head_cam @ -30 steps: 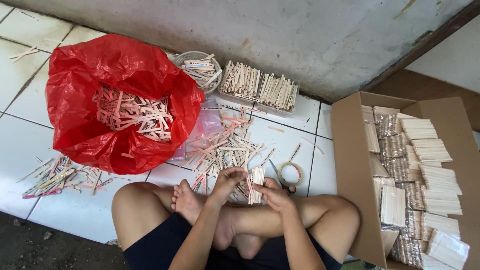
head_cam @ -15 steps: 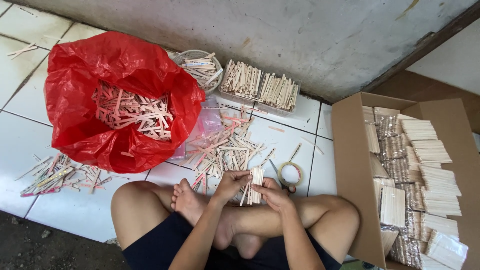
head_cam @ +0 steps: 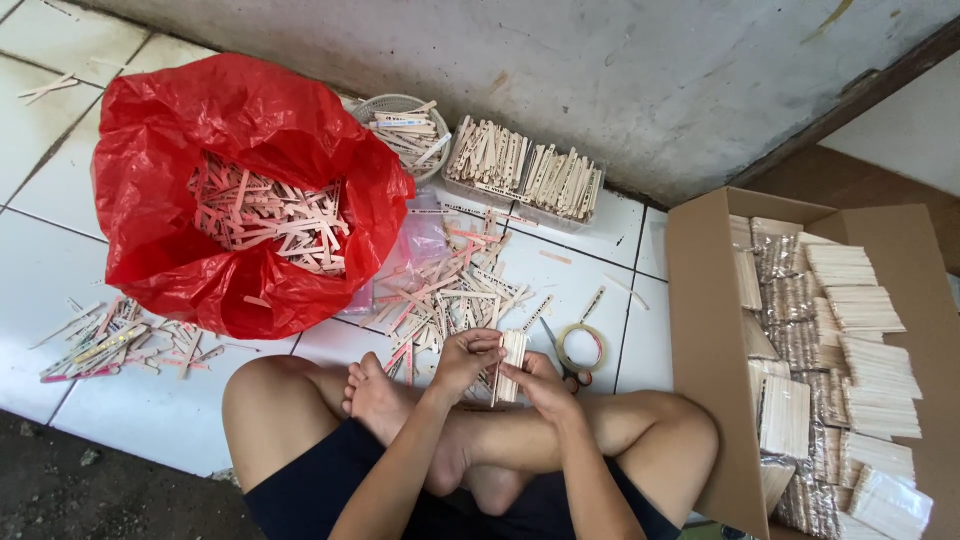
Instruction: The person sits on the floor and gathers small wooden sticks from a pile, aligns them into a neat stack, and places the stack into a clear plastic bag. The person repeats this process to create multiple packaged stacks.
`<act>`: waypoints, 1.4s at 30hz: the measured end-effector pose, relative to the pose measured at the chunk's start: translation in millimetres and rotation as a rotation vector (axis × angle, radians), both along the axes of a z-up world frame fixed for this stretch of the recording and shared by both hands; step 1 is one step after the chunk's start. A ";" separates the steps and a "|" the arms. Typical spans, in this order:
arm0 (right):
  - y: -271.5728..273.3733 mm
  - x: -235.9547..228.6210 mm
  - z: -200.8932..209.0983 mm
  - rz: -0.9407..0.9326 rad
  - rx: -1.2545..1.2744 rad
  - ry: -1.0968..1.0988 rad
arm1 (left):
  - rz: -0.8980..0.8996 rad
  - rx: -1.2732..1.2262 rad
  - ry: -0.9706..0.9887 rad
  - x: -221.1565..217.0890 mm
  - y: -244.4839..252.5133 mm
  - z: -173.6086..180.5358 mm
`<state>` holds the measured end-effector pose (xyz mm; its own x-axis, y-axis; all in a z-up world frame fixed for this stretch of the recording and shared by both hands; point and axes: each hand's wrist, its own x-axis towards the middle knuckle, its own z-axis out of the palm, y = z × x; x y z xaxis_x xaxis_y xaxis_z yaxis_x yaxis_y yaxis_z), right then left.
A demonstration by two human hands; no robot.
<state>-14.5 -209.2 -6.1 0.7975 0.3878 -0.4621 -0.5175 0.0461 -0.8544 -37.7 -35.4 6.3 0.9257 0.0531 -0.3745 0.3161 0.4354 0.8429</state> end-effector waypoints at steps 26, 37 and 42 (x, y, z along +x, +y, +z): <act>6.6 -12.4 -4.1 0.347 0.010 -0.151 | -0.194 0.256 0.022 -1.9 19.4 -6.7; 3.3 -12.0 -11.7 0.339 0.013 -0.067 | -0.239 0.299 -0.092 6.5 16.3 6.4; 22.2 -23.5 75.7 0.252 -0.014 0.123 | -0.337 0.144 -0.087 7.5 23.0 25.5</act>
